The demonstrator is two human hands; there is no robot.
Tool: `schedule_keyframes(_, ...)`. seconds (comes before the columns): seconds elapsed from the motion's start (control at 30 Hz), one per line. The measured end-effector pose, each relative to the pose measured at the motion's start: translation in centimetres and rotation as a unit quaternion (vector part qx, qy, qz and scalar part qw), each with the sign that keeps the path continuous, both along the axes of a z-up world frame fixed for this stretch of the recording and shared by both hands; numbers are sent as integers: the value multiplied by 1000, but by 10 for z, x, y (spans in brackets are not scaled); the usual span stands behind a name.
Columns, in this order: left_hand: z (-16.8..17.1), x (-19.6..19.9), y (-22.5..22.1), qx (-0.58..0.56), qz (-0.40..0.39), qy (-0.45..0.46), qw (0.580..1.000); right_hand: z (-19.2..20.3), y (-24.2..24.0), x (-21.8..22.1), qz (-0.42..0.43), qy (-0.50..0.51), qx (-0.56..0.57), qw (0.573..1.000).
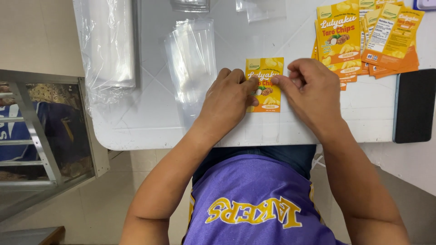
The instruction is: Peeling adhesive labels from a sheet and sticking them onto clear plastic envelopes.
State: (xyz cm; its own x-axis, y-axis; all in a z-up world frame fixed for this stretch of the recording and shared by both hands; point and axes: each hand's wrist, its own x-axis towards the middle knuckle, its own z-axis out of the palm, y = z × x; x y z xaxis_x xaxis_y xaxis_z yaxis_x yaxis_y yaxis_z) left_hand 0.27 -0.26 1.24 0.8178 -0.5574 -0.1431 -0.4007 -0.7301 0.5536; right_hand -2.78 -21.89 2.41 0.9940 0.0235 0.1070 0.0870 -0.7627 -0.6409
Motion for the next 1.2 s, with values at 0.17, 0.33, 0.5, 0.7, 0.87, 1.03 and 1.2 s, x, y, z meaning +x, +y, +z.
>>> schedule_keyframes(0.17,-1,1,0,7,-1,6,1000,-7,9,20,5,-2,-83,997)
schedule_keyframes(0.33,-14,-1,0,-29,-6,-47,998,-40,-1,34,-37,-21,-116,992)
schedule_keyframes(0.5,-15,0,0,-34,0,-38,999,-35,0,44,-59,-2,-97,994)
schedule_keyframes(0.7,14,2,2,-31,25,24,999,-30,11,14,85,-84,-72,990)
schedule_keyframes(0.87,30,-4,1,-120,133,52,982,-43,0,19,93,-64,2,994)
schedule_keyframes(1.03,45,3,-21,-179,226,100,952,-44,-3,23,109,-71,37,991)
schedule_keyframes(1.2,23,1,-26,-160,206,65,963,-59,-5,21,100,-61,5,993)
